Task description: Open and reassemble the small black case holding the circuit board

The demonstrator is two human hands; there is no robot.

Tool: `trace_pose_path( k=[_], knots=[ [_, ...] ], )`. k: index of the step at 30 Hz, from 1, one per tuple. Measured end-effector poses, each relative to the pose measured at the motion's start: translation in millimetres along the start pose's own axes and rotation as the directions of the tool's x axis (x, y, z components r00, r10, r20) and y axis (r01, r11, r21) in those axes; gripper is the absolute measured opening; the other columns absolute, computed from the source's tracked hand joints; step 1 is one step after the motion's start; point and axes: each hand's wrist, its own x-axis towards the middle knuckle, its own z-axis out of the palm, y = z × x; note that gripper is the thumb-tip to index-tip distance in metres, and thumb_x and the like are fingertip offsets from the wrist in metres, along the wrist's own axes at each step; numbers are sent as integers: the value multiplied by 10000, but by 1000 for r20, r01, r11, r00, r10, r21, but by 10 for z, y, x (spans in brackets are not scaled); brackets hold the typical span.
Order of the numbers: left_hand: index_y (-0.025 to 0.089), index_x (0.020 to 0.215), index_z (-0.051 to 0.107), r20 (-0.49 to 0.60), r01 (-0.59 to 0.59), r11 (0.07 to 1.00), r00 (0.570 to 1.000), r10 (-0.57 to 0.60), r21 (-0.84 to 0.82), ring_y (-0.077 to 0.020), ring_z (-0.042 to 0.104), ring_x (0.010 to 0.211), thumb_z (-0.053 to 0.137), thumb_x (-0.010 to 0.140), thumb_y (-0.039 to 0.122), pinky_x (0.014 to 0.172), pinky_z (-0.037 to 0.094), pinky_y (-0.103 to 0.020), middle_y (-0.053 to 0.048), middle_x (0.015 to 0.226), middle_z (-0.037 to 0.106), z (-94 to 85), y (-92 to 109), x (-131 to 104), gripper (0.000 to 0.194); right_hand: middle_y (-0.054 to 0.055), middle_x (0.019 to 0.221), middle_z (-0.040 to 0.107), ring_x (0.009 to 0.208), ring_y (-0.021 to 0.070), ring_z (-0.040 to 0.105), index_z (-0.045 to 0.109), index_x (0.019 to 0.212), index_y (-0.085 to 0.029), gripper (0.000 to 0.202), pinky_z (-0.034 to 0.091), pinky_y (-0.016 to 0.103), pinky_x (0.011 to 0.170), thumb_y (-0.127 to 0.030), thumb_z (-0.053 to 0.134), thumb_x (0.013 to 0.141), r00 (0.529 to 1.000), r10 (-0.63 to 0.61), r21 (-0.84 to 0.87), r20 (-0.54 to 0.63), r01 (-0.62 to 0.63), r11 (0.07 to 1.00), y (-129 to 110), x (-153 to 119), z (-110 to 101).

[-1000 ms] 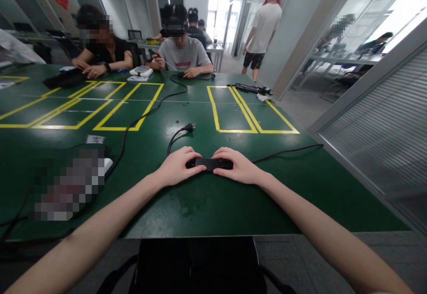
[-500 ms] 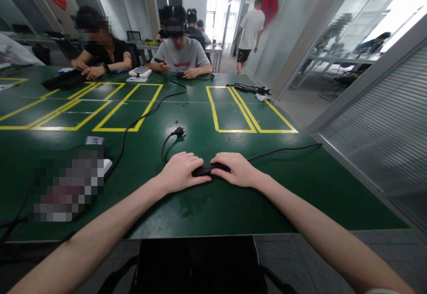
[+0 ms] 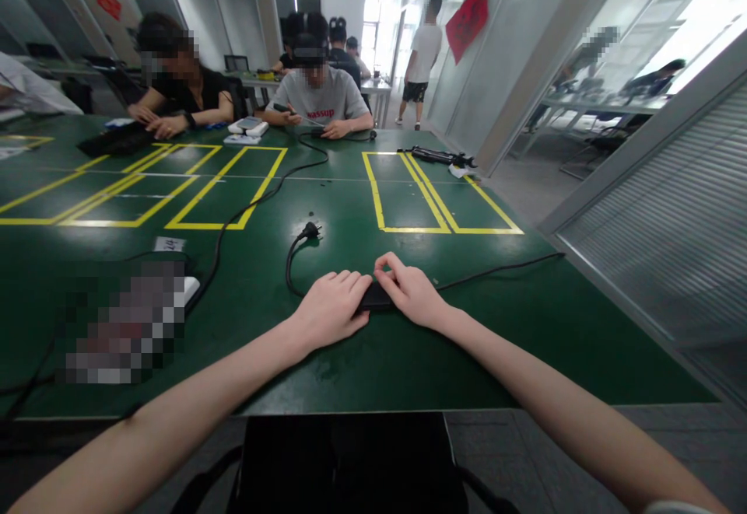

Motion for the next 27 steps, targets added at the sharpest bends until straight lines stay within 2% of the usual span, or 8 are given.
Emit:
trace_pose_path(
  k=[3,7,11,15,18,20,23,27],
  knots=[
    [131,1155,596,67,-12,998,998,8,62,-300,678,985,692,868,194,838,512,-399,-133,1074,720,-35,3,18,308,-28,666,640,558,199,605,533,1038,-253,158,373,284,609,-337,403,1066,999,20,35,26,-21,999,4,8,4],
    [118,1127,615,113,-18,998,994,10,67,-310,683,975,702,843,157,826,513,-404,-140,1051,728,-71,-31,26,300,-1,775,667,645,199,640,567,1055,-249,203,410,290,639,-354,393,1071,998,-11,8,64,10,1000,-7,0,-37],
    [133,1111,632,108,24,1000,994,-22,-15,-314,696,976,723,832,185,829,526,-407,-132,1057,737,-80,-99,13,298,74,985,724,848,241,685,605,1180,-215,387,495,335,748,-507,675,935,961,-257,-82,105,266,960,-20,-31,-131],
    [148,1153,641,56,31,997,998,-27,-72,-299,700,985,709,868,215,844,531,-394,-118,1063,743,-58,-163,-6,300,145,1140,734,985,270,684,659,1170,-187,317,508,381,829,-455,585,1019,886,-447,-243,125,464,852,-1,-47,-165],
    [158,1242,627,-50,5,996,999,-9,-92,-281,695,981,694,925,304,843,524,-380,-115,1082,745,-38,-204,-16,355,150,1062,754,899,259,686,668,1151,-157,354,494,377,779,-450,488,1069,885,-449,-340,123,463,819,21,-45,-133],
    [166,1191,652,-97,-20,995,995,11,-94,-262,696,936,671,959,372,819,514,-365,-101,1040,751,-32,-221,-19,311,134,951,754,827,247,681,667,1139,-146,378,483,369,751,-453,455,1083,899,-421,-383,121,434,816,31,-42,-109],
    [169,1036,685,-107,-34,997,994,26,-73,-235,689,823,642,983,412,760,490,-351,-72,896,743,-32,-222,-22,253,122,902,747,799,238,679,659,1144,-135,378,478,362,748,-438,438,1093,897,-427,-403,116,436,805,40,-38,-102],
    [172,998,692,-87,-67,996,994,62,-53,-223,677,772,646,980,401,733,469,-351,-51,811,722,-32,-190,-28,235,106,900,742,800,236,677,660,1092,-146,365,481,355,747,-477,508,1060,869,-474,-330,141,493,805,47,-31,-131]
  ],
)
